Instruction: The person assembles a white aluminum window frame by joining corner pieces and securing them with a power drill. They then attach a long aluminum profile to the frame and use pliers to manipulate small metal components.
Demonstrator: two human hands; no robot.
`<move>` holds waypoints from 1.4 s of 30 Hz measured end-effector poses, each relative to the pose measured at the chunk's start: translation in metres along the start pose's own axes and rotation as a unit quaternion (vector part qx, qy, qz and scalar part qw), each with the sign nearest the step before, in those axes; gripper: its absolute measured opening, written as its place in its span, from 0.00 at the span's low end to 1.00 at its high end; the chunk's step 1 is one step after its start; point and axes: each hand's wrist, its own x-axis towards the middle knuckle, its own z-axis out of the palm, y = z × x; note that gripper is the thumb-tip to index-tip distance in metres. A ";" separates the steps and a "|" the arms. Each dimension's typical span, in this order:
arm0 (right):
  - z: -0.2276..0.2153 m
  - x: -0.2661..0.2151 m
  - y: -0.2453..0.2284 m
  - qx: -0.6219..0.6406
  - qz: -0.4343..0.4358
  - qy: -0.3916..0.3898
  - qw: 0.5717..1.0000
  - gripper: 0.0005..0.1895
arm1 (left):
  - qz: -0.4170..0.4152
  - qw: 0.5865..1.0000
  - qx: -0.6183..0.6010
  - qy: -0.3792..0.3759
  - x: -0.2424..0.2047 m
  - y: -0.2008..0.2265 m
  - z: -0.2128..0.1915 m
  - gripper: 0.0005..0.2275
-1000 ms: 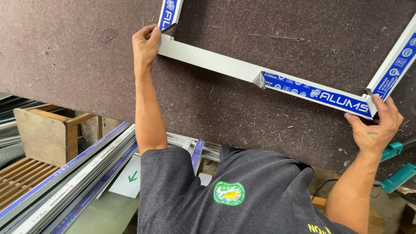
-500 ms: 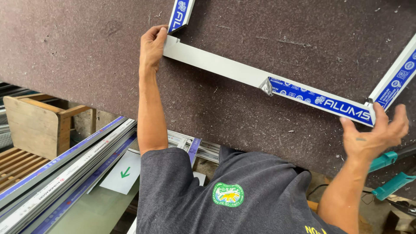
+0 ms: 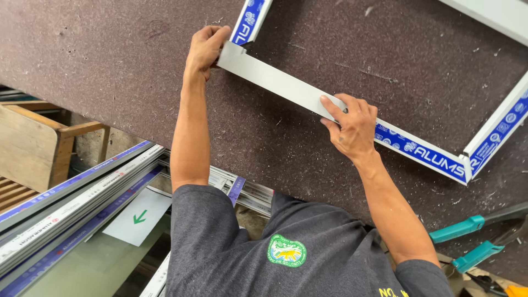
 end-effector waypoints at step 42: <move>0.004 -0.007 0.015 0.000 0.081 0.092 0.992 0.31 | 0.210 0.918 0.337 -0.003 -0.029 0.009 0.011 0.12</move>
